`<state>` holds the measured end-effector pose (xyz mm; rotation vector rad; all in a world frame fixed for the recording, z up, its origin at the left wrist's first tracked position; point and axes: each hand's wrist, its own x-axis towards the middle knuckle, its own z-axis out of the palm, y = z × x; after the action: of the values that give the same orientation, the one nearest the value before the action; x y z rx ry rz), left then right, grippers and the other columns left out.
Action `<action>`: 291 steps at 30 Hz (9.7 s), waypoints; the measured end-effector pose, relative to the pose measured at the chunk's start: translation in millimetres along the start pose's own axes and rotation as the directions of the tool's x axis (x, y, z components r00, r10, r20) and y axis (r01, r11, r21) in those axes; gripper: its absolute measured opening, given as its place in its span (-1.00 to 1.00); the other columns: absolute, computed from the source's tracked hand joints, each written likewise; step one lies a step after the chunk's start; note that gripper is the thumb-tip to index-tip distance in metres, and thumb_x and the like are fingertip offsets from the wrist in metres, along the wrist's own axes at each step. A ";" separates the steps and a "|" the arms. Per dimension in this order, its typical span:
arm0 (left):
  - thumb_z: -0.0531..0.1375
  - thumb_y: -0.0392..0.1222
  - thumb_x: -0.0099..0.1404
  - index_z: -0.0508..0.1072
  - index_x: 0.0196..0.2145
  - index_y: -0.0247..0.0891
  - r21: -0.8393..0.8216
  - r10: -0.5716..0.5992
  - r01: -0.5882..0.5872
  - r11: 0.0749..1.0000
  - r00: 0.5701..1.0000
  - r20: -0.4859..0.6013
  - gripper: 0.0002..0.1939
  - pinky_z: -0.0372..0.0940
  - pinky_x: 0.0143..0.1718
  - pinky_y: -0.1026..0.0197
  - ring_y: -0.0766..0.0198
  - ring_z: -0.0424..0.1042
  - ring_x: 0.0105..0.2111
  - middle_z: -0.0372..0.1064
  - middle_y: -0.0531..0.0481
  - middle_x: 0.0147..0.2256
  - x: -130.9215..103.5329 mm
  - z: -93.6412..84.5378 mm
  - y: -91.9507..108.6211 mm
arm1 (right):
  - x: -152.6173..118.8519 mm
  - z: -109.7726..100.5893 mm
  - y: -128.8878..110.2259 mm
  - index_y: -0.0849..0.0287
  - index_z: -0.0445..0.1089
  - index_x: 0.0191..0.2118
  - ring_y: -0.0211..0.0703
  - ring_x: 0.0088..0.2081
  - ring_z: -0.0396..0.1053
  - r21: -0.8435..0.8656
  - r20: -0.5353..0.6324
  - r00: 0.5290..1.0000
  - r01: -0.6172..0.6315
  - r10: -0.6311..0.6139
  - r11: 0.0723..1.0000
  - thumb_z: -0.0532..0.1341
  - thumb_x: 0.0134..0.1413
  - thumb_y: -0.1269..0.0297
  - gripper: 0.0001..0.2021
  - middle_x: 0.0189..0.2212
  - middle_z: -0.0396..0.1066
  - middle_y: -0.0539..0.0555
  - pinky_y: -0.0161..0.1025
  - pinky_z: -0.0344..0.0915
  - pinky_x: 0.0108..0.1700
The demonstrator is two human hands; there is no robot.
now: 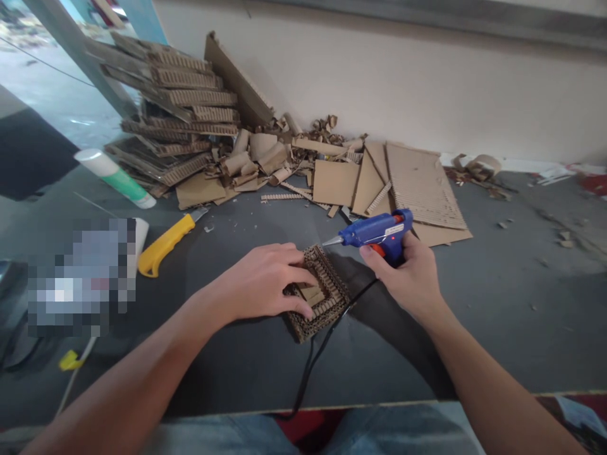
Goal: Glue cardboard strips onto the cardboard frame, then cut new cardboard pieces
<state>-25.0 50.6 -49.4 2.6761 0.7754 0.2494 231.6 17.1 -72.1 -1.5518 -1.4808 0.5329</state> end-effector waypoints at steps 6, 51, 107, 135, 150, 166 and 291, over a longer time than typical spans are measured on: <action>0.38 0.14 0.15 0.63 -0.13 -0.17 -0.018 -0.009 0.009 1.000 1.000 0.004 -0.58 0.27 -0.03 0.13 0.17 0.43 -0.22 0.49 -0.02 -0.31 0.9 0.7 -0.1 | -0.2 -1.3 -0.4 0.15 0.47 -0.28 -0.24 -0.54 0.25 -0.033 0.006 1.000 -0.009 0.009 0.999 0.34 0.01 0.06 -0.74 -0.58 0.36 -0.05 -0.28 0.28 -0.47; 0.18 -0.25 0.40 0.62 -0.10 -0.09 0.125 -0.001 0.000 0.992 1.000 0.005 -0.76 0.15 -0.37 0.24 0.22 0.36 -0.31 0.37 -0.05 -0.32 2.1 4.4 2.1 | -0.3 0.0 1.0 0.16 0.49 -0.23 -0.24 -0.50 0.29 -0.020 0.004 1.000 0.002 -0.002 1.000 0.35 0.00 0.08 -0.72 -0.50 0.43 -0.02 -0.29 0.30 -0.44; 0.09 -0.15 0.47 0.55 -0.14 -0.19 -0.279 -0.201 0.180 0.943 0.978 -0.051 -0.77 0.28 -0.21 0.30 0.31 0.45 -0.26 0.45 0.00 -0.24 0.9 -0.6 -3.5 | -0.1 0.9 0.2 0.16 0.48 -0.29 -0.26 -0.57 0.22 -0.035 -0.055 0.998 -0.014 0.012 0.999 0.35 -0.05 0.05 -0.71 -0.59 0.38 -0.04 -0.28 0.26 -0.51; 0.14 0.02 0.40 0.44 0.07 -0.19 -0.188 -0.409 0.391 0.901 0.910 -0.070 -0.62 0.34 -0.08 0.11 0.18 0.41 -0.15 0.33 -0.13 0.06 -10.8 -7.6 -44.0 | 1.4 8.8 2.2 0.11 0.31 -0.29 -0.20 -0.67 0.36 0.039 0.221 0.931 -0.306 0.291 0.951 0.25 0.09 -0.12 -0.63 -0.65 0.40 -0.06 -0.26 0.29 -0.56; 0.22 0.08 0.33 0.57 -0.03 -0.12 -0.274 -0.498 0.469 0.839 0.866 -0.044 -0.65 0.41 -0.14 0.09 0.13 0.48 -0.12 0.44 -0.08 0.05 2.2 3.3 -25.0 | -0.8 13.8 1.7 0.16 0.31 -0.22 -0.29 -0.71 0.30 0.176 0.316 0.889 -0.397 0.330 0.901 0.27 0.10 -0.09 -0.61 -0.62 0.46 0.00 -0.35 0.24 -0.65; 0.30 0.02 0.23 0.61 -0.23 -0.14 -0.357 -0.530 0.476 0.803 0.845 -0.065 -0.76 0.38 -0.20 0.13 0.18 0.47 -0.23 0.44 -0.05 0.02 1.2 2.5 -24.6 | 0.2 16.9 5.4 0.20 0.37 -0.21 -0.21 -0.44 0.45 0.447 0.362 0.881 -0.450 0.304 0.773 0.37 0.01 -0.05 -0.58 -0.19 0.56 0.23 -0.35 0.25 -0.63; 0.16 -0.27 0.41 0.44 -0.15 -0.25 -0.160 -0.181 0.137 0.978 0.935 -0.306 -0.92 0.31 -0.13 0.21 0.21 0.46 -0.15 0.46 -0.05 -0.17 57.6 -57.4 -44.0 | 72.9 64.6 -58.7 0.19 0.35 -0.38 -0.30 -0.56 0.29 0.608 0.369 0.901 -0.420 0.229 0.673 0.37 -0.08 0.05 -0.68 -0.59 0.34 -0.06 -0.28 0.26 -0.47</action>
<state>-13.0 132.6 -8.4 2.4569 1.0254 0.6816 160.6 98.7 -36.9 -1.1624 -0.9862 1.3811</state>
